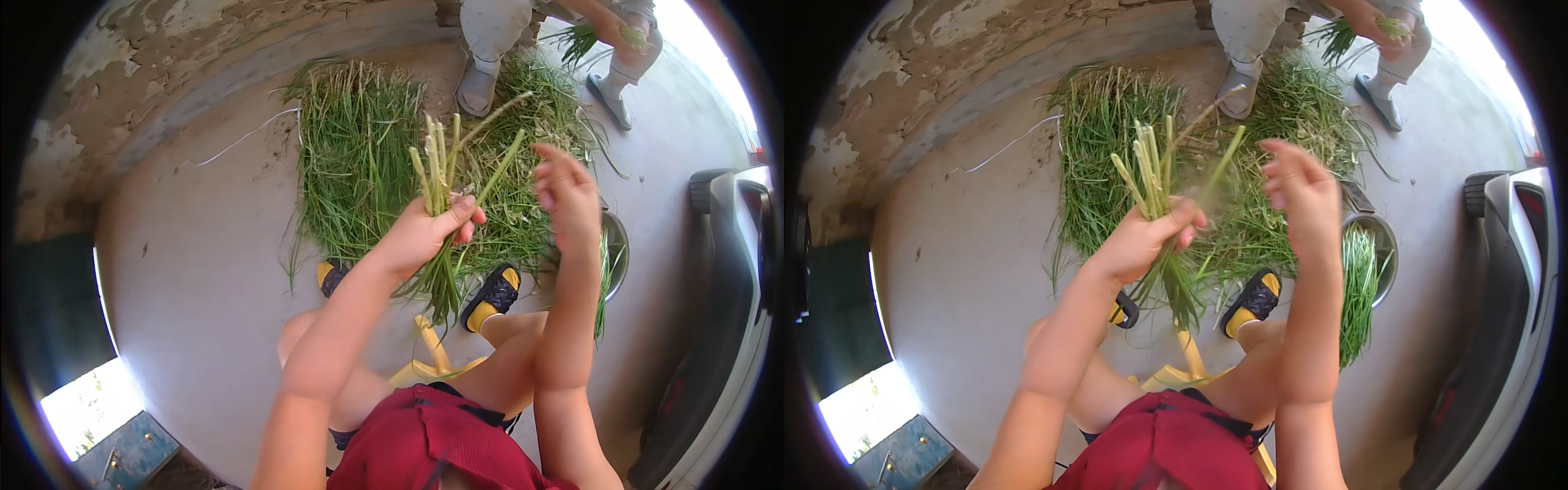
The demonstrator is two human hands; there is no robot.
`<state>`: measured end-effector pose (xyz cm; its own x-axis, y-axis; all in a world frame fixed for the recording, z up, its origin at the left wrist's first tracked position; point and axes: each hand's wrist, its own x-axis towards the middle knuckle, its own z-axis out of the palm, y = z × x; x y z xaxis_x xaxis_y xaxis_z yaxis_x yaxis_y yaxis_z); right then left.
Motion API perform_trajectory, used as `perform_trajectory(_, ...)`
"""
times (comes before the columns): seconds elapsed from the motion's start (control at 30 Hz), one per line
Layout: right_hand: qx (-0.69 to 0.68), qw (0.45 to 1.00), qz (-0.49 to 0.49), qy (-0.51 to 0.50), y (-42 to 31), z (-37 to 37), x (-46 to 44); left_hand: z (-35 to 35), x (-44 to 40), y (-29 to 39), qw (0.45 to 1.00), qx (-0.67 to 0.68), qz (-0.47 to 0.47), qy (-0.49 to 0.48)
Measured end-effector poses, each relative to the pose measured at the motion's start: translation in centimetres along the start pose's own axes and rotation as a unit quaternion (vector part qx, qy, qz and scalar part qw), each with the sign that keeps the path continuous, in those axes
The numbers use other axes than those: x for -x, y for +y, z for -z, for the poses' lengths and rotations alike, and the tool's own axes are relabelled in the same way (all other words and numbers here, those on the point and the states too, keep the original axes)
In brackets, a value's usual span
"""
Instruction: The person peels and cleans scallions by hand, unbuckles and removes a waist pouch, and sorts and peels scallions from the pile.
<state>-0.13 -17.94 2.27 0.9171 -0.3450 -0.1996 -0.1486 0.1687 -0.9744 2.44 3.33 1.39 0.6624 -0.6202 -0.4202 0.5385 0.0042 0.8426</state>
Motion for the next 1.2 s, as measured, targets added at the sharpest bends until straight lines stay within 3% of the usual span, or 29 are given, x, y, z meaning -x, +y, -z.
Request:
perform_trajectory(0.03, 0.080, 0.994, -0.042, -0.067, -0.7, -1.3, 0.9, 0.2, -0.2, -0.2, 1.000, 0.007, 0.003, 0.005)
perform_trajectory(0.13, 0.033, 0.985, -0.061, -0.158, 0.1, -4.2, 1.8, -0.3, -0.5, -0.5, 0.999, 0.038, -0.027, 0.021)
perform_trajectory(0.3, -0.110, 0.993, 0.044, 0.023, 1.2, -1.8, -0.6, 0.2, -0.2, -0.2, 1.000, 0.029, 0.001, -0.004)
perform_trajectory(0.33, -0.184, 0.974, 0.051, 0.123, 1.1, -1.8, -1.0, 0.3, -0.2, -0.3, 1.000, 0.029, 0.001, -0.001)
perform_trajectory(0.4, -0.205, 0.968, 0.053, 0.134, 1.9, -0.9, -1.2, 0.2, -0.2, -0.4, 1.000, 0.030, 0.005, 0.008)
perform_trajectory(0.47, -0.008, 0.999, 0.026, 0.024, 1.1, -3.4, 0.2, 0.2, -0.2, -0.3, 0.999, 0.026, 0.014, 0.019)
perform_trajectory(0.5, 0.035, 0.985, -0.012, -0.167, 1.3, -4.5, 1.7, 0.1, -0.3, -0.3, 0.999, 0.034, 0.010, 0.027)
perform_trajectory(0.53, 0.043, 0.986, -0.002, -0.159, 2.1, -4.8, 1.8, -0.1, -0.5, -0.3, 0.998, 0.042, 0.004, 0.036)
perform_trajectory(0.67, -0.138, 0.988, 0.056, 0.040, 1.3, -4.4, 0.3, 0.7, -1.1, -0.5, 0.996, 0.045, -0.023, 0.073)
perform_trajectory(0.7, -0.173, 0.983, 0.063, 0.016, 1.1, -3.8, 0.1, 1.2, -1.1, -0.6, 0.996, 0.064, -0.014, 0.069)
perform_trajectory(0.8, -0.064, 0.997, 0.007, -0.029, 0.8, -3.5, 0.9, 1.6, -1.2, -0.7, 0.994, 0.086, -0.018, 0.070)
perform_trajectory(0.83, 0.011, 0.995, -0.015, -0.099, 0.5, -3.6, 1.2, 1.6, -1.2, -0.8, 0.994, 0.086, -0.027, 0.054)
perform_trajectory(0.9, -0.021, 0.991, -0.010, -0.131, 0.3, -5.7, 2.4, 1.4, -1.0, -0.5, 0.995, 0.089, -0.042, 0.023)
perform_trajectory(0.93, 0.019, 0.992, 0.030, -0.123, 1.3, -6.3, 2.5, 1.1, -0.7, 0.0, 0.997, 0.062, -0.042, 0.003)
perform_trajectory(1.0, 0.067, 0.984, -0.029, -0.162, 1.6, -6.3, 2.4, 0.3, 0.0, 1.2, 0.998, 0.007, -0.044, -0.036)
perform_trajectory(1.13, -0.011, 0.989, -0.065, -0.135, 0.5, -5.9, 2.3, 1.0, -0.1, 1.2, 0.998, -0.044, 0.007, -0.051)
perform_trajectory(1.2, -0.060, 0.994, -0.068, -0.068, 0.5, -5.5, 1.9, 1.1, 0.2, 1.7, 0.998, 0.014, 0.001, -0.060)
